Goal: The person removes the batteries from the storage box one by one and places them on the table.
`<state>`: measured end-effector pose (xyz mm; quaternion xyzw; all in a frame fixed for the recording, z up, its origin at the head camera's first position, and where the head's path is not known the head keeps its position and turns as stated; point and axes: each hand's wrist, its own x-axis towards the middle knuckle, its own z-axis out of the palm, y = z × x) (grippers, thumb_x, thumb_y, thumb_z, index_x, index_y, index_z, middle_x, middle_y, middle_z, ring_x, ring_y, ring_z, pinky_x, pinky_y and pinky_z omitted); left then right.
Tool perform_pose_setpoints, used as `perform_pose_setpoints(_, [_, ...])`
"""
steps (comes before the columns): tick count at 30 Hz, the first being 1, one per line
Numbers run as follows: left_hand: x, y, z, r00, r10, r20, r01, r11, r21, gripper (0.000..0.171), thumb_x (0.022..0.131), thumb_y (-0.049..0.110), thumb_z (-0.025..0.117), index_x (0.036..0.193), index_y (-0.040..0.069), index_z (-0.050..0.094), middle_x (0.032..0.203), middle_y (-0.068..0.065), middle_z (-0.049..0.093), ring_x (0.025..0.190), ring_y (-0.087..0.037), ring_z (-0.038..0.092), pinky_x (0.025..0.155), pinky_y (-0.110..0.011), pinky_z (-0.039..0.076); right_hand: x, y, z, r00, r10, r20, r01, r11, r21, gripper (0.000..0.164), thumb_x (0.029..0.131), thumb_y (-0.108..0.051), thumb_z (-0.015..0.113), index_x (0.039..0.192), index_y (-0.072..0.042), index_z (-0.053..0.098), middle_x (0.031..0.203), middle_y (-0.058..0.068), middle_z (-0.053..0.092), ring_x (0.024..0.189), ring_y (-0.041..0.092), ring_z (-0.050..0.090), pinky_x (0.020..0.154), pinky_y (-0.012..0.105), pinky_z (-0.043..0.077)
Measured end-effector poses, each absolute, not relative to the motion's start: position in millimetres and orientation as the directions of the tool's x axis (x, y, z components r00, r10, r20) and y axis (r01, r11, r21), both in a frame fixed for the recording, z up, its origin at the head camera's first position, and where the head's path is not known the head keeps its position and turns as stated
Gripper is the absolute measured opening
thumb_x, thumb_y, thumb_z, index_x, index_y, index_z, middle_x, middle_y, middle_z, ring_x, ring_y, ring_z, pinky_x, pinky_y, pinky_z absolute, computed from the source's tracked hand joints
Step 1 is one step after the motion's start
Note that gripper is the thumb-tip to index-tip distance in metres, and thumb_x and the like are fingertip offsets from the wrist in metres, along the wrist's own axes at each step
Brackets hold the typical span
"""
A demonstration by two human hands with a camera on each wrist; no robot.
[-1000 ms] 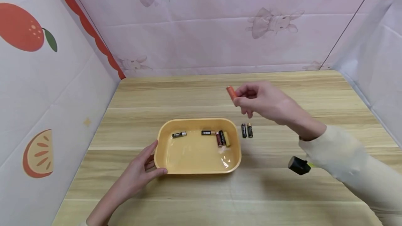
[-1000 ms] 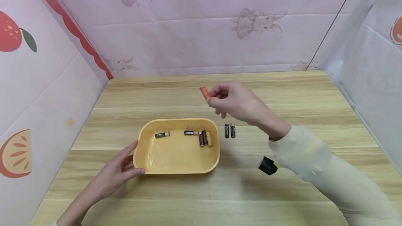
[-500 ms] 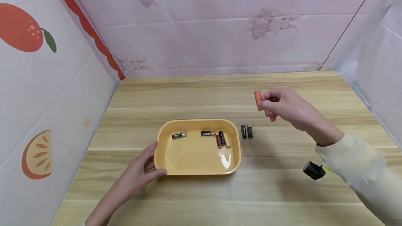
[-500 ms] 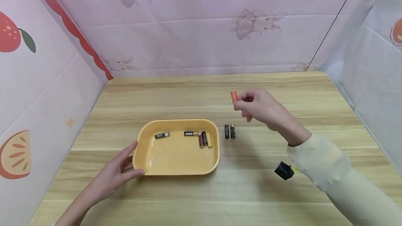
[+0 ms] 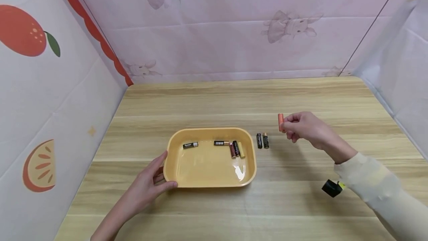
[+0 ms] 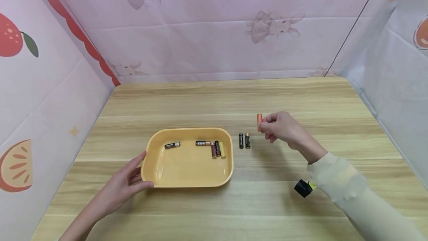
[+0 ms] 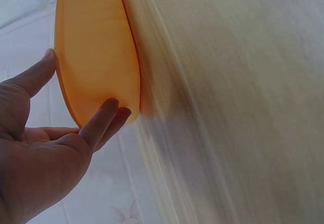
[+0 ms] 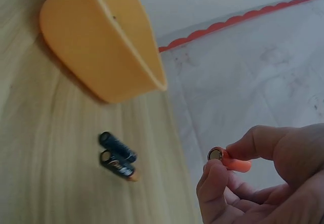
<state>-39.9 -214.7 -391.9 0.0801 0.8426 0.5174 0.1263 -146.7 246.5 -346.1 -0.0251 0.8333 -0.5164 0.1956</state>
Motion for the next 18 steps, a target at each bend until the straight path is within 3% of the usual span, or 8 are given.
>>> perform_pose_setpoints(18, [-39, -214, -390, -0.957, 0.257, -0.136, 0.003, 0.479, 0.878, 0.097, 0.089, 0.008, 0.082, 0.161, -0.006, 0.02, 0.163, -0.028, 0.028, 0.133, -0.042, 0.054, 0.099, -0.03, 0.056, -145, 246, -394, -0.903, -0.225, -0.366, 0.233, 0.459, -0.857, 0.024, 0.1, -0.006, 0.059, 0.106, 0.016, 0.068, 0.081, 0.009, 0.068, 0.069, 0.015, 0.064, 0.061, 0.026, 0.06])
